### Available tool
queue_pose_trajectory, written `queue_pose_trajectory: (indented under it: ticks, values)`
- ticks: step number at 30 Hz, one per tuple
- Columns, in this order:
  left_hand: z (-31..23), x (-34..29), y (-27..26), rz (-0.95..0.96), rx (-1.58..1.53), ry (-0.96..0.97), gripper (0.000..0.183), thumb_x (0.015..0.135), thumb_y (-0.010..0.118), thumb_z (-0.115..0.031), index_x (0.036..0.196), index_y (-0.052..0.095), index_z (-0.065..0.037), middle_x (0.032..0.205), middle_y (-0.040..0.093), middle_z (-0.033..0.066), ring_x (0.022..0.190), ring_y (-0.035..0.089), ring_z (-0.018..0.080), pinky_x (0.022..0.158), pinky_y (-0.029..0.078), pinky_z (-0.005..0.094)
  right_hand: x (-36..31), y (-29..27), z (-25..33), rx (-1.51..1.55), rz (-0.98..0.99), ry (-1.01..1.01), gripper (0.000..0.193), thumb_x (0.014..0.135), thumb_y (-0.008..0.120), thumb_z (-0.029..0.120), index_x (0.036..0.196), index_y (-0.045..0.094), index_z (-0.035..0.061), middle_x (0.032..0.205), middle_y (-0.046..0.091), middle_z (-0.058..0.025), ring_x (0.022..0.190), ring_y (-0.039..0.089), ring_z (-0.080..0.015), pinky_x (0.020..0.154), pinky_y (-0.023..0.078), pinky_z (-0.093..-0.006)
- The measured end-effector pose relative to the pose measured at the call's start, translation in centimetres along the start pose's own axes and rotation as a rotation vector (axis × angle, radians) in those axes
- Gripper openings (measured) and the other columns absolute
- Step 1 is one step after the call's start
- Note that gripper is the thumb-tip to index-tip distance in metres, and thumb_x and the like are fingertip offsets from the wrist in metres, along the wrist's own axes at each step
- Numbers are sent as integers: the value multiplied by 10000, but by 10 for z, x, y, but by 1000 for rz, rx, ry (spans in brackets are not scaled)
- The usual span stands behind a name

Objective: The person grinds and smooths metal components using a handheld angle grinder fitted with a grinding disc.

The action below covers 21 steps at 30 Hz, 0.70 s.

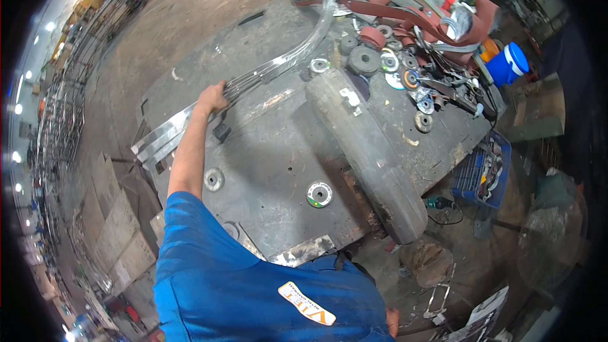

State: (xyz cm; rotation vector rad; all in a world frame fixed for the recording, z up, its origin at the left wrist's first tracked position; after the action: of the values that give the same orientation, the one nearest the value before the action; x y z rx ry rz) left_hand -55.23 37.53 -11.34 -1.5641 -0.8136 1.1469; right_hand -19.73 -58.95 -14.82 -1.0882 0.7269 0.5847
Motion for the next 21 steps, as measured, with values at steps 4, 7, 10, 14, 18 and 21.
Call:
queue_pose_trajectory:
  ticks: [4, 7, 10, 14, 18, 21]
  values:
    - [-2, -6, 15, -105, 63, 23, 504, 728, 642, -127, 1222, 552, -82, 1048, 678, 229, 1024, 645, 408, 857, 528, 493, 21, -11, 9, -237, 97, -28, 452, 870, 657, 323, 1033, 662, -98, 988, 720, -197, 957, 665, -374, 809, 510, -472]
    - [-8, -12, 14, -138, 65, 13, 513, 765, 620, -136, 1266, 524, -84, 1041, 675, 224, 1042, 645, 391, 868, 527, 493, 38, -12, 13, -150, 69, -53, 438, 869, 660, 314, 1026, 661, -95, 978, 717, -191, 944, 662, -362, 800, 509, -464]
    - [-16, -25, 9, -159, 93, -15, 488, 787, 626, -158, 1264, 539, -95, 1114, 670, 191, 1091, 636, 362, 901, 506, 511, 52, -11, 13, -113, 58, -61, 424, 868, 664, 305, 1019, 661, -92, 969, 714, -184, 931, 659, -350, 791, 509, -456]
    - [-15, -54, -2, -183, 179, -83, 529, 847, 669, -383, 1294, 547, -128, 1206, 650, 153, 1167, 605, 337, 954, 453, 540, 61, -10, 9, -91, 51, -72, 407, 867, 669, 293, 1010, 661, -87, 956, 711, -175, 914, 655, -335, 780, 508, -446]
    - [0, -72, -1, -191, 38, -213, 716, 815, 658, -642, 1318, 556, -143, 1186, 664, 167, 1151, 619, 338, 959, 448, 532, 62, -8, 3, -76, 41, -65, 389, 866, 674, 281, 1000, 661, -83, 943, 707, -166, 896, 651, -319, 768, 507, -435]
    - [11, -65, 3, -153, -88, -263, 704, 812, 659, -648, 1285, 613, -130, 1171, 679, 187, 1133, 636, 331, 957, 467, 498, 61, -4, 1, -70, 40, -62, 375, 866, 678, 272, 993, 661, -80, 934, 705, -159, 883, 648, -307, 759, 506, -428]
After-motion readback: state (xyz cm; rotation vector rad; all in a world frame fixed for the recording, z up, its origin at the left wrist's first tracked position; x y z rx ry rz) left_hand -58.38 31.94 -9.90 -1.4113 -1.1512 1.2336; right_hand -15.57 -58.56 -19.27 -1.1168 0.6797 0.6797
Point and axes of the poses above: each hand's wrist, its own x-axis towards the middle knuckle, its own y-axis out of the palm, z = x × y, the point moved 3 cm from there along x, towards the middle knuckle
